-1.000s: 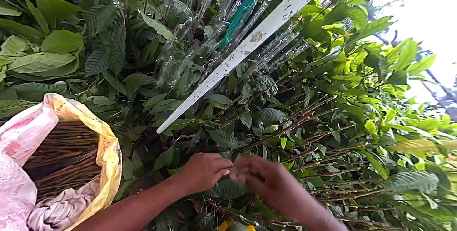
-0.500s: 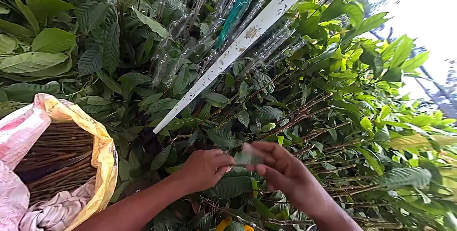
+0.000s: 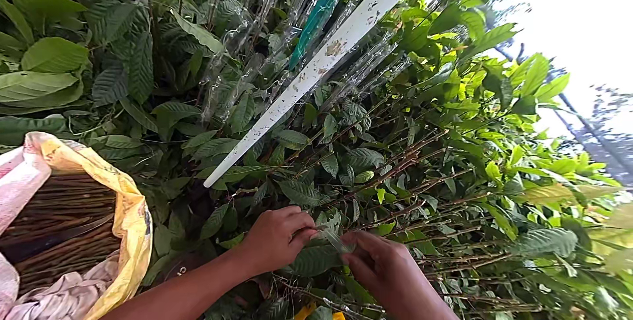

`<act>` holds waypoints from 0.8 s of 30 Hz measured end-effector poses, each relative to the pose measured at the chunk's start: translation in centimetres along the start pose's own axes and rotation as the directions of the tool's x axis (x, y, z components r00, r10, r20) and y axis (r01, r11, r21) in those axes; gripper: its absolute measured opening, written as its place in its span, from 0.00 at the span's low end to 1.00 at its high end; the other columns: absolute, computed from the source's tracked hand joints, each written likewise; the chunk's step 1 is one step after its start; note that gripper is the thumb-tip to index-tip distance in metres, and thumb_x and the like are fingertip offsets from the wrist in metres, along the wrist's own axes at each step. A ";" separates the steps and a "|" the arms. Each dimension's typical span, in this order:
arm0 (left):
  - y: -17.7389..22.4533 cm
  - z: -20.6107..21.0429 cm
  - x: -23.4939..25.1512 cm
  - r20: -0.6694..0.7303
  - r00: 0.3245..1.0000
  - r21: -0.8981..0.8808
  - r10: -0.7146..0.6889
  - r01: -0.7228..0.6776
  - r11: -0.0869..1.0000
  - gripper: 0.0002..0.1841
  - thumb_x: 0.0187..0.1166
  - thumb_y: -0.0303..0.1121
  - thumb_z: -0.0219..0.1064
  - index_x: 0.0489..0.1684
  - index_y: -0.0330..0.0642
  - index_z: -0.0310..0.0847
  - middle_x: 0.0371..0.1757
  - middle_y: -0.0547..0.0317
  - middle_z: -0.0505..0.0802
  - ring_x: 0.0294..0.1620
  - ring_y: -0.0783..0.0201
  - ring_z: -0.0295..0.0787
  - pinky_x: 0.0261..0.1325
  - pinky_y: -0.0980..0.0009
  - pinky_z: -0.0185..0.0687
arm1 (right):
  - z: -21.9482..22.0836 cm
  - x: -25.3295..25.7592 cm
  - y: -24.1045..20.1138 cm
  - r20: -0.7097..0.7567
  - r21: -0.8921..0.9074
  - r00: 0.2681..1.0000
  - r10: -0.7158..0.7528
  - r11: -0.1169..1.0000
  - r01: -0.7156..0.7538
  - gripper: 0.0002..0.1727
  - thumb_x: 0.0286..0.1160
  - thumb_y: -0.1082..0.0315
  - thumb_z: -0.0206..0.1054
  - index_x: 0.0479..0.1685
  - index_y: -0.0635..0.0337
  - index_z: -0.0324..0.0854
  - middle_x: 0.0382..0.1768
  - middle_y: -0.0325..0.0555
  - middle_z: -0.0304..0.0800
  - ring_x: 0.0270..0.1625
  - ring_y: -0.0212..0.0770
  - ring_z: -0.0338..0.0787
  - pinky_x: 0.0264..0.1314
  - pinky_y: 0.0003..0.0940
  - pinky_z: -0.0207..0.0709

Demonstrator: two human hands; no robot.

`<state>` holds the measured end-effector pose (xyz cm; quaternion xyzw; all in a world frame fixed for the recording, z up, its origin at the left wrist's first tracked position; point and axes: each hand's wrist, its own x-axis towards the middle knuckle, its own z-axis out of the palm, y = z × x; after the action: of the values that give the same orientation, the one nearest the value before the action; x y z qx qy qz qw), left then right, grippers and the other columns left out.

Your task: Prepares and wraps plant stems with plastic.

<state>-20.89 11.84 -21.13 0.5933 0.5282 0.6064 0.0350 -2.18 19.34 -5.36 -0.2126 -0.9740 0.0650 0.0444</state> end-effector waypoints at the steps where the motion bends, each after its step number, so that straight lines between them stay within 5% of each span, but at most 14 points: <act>1: 0.0 -0.2 0.0 -0.009 1.000 -0.004 -0.023 0.023 1.000 0.15 0.86 0.45 0.62 0.42 0.45 0.90 0.32 0.59 0.87 0.30 0.66 0.84 0.34 0.70 0.82 | -0.7 -0.7 -0.8 0.060 0.095 0.998 0.022 0.995 -0.028 0.14 0.74 0.67 0.70 0.55 0.60 0.90 0.27 0.41 0.90 0.22 0.31 0.83 0.27 0.28 0.81; 5: 0.3 -0.3 0.3 0.051 0.996 -0.053 -0.075 0.078 0.996 0.13 0.85 0.44 0.64 0.48 0.47 0.91 0.33 0.58 0.88 0.32 0.65 0.85 0.37 0.67 0.83 | -2.8 -1.8 -4.7 0.162 0.194 0.986 -0.026 0.981 -0.006 0.13 0.77 0.67 0.73 0.50 0.70 0.90 0.29 0.49 0.88 0.25 0.35 0.81 0.29 0.29 0.77; 8: 0.9 0.5 0.1 0.181 0.983 -0.026 0.004 0.001 1.000 0.13 0.87 0.43 0.62 0.53 0.49 0.91 0.34 0.54 0.88 0.32 0.57 0.87 0.34 0.57 0.84 | -1.8 1.8 -2.5 -0.037 -0.079 0.990 -0.139 0.988 0.136 0.11 0.80 0.61 0.65 0.35 0.55 0.90 0.29 0.40 0.84 0.28 0.33 0.84 0.29 0.30 0.81; 12: 0.9 -0.7 0.2 0.169 0.984 -0.096 -0.057 0.074 0.993 0.12 0.87 0.38 0.62 0.52 0.41 0.90 0.45 0.53 0.95 0.42 0.60 0.93 0.49 0.59 0.90 | 0.4 4.2 0.0 0.131 -0.205 0.984 0.118 0.975 -0.090 0.14 0.87 0.61 0.60 0.50 0.57 0.91 0.46 0.55 0.89 0.47 0.54 0.92 0.50 0.56 0.87; 15: 0.6 -0.9 0.2 0.072 0.992 -0.150 -0.101 0.111 0.982 0.10 0.84 0.35 0.65 0.50 0.40 0.90 0.44 0.55 0.95 0.41 0.66 0.92 0.49 0.68 0.89 | 2.8 2.3 -3.4 0.028 -0.346 0.966 -0.256 0.904 0.250 0.05 0.74 0.72 0.66 0.37 0.58 0.87 0.34 0.51 0.86 0.33 0.50 0.91 0.25 0.43 0.86; 16: 0.7 -0.5 0.1 0.059 0.996 -0.159 -0.073 0.081 0.984 0.10 0.83 0.33 0.66 0.49 0.40 0.91 0.42 0.54 0.94 0.41 0.65 0.92 0.49 0.67 0.88 | 2.3 2.9 -3.9 0.000 -0.376 0.955 -0.295 0.885 0.274 0.04 0.71 0.73 0.67 0.36 0.58 0.88 0.35 0.51 0.86 0.33 0.51 0.91 0.24 0.43 0.86; 20: 0.8 -0.8 0.3 0.064 0.990 -0.189 -0.129 0.139 0.972 0.11 0.85 0.35 0.65 0.51 0.40 0.90 0.44 0.54 0.94 0.36 0.68 0.91 0.43 0.71 0.90 | 0.2 6.4 -0.8 0.183 -0.337 0.981 0.058 0.941 0.007 0.15 0.90 0.61 0.57 0.52 0.57 0.89 0.48 0.56 0.89 0.51 0.59 0.92 0.49 0.59 0.86; 21: 0.6 -1.2 0.5 0.047 0.981 -0.213 -0.186 0.192 0.958 0.11 0.85 0.36 0.65 0.51 0.40 0.90 0.45 0.56 0.94 0.36 0.70 0.90 0.41 0.73 0.90 | 0.9 5.7 -1.5 0.211 -0.334 0.976 0.056 0.942 0.018 0.14 0.88 0.65 0.57 0.53 0.58 0.89 0.49 0.57 0.90 0.50 0.60 0.93 0.48 0.60 0.87; 24: 0.3 -1.1 0.5 0.014 0.978 -0.265 -0.209 0.205 0.942 0.10 0.81 0.34 0.68 0.48 0.39 0.92 0.42 0.58 0.94 0.40 0.74 0.89 0.47 0.77 0.86 | 3.1 3.8 -4.3 0.036 -0.428 0.942 -0.334 0.847 0.317 0.03 0.66 0.75 0.68 0.33 0.58 0.86 0.31 0.49 0.88 0.29 0.50 0.92 0.20 0.44 0.84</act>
<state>-21.68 11.38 -20.35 0.5202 0.5018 0.6689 0.1737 -7.70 16.71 -7.54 -0.0503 -0.9850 -0.1628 0.0264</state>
